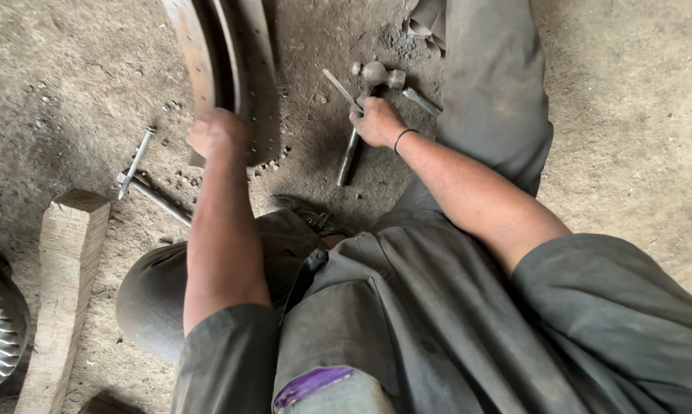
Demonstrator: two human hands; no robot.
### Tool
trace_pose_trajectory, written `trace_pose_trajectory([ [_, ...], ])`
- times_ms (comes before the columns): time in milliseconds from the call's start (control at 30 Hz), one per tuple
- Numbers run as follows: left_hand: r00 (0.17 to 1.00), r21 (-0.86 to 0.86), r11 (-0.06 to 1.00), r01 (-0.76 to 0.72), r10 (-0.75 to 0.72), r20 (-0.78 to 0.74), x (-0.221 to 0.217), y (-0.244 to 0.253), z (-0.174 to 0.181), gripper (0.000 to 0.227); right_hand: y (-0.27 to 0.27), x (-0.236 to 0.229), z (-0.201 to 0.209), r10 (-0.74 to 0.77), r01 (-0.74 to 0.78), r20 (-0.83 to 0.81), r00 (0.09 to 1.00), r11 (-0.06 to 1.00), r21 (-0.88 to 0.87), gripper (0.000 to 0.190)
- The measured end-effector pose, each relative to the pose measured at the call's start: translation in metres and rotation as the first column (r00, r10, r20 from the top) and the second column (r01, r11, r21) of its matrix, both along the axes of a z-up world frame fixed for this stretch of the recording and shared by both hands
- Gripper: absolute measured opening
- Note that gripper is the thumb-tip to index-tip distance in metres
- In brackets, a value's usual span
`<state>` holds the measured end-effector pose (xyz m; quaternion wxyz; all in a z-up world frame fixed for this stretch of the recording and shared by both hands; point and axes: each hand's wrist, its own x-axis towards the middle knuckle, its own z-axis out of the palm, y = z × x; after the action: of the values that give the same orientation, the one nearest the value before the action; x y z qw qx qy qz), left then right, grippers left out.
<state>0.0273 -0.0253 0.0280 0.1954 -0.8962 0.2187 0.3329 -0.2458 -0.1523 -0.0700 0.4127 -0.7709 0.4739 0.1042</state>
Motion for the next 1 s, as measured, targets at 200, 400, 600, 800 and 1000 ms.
trace_pose_trajectory([
  [200,0.988,0.042,0.995,0.095,-0.089,-0.126,-0.033,0.004,0.038,0.06,-0.017,-0.002,0.0,-0.163,0.163,0.018,0.987,0.986,-0.035,0.033],
  [400,0.834,0.034,0.869,0.494,-0.462,-0.301,-0.07,0.008,0.051,0.047,-0.004,-0.01,-0.011,-0.579,0.507,-0.07,0.812,0.642,0.576,0.037],
  [600,0.709,-0.109,0.838,0.535,-0.516,-0.481,-0.073,0.013,0.043,0.038,-0.008,-0.009,-0.002,-0.594,0.515,0.203,0.778,0.789,0.336,0.024],
  [800,0.736,-0.121,0.989,0.081,-0.141,-0.662,-0.079,0.033,-0.004,0.049,-0.043,0.068,0.063,-0.169,0.179,0.106,0.98,0.98,-0.088,0.015],
  [1000,0.723,-0.365,0.929,0.057,-0.291,-0.627,-0.116,0.033,-0.078,0.053,-0.035,0.095,0.077,0.338,-0.347,-0.095,0.936,0.846,-0.405,0.008],
])
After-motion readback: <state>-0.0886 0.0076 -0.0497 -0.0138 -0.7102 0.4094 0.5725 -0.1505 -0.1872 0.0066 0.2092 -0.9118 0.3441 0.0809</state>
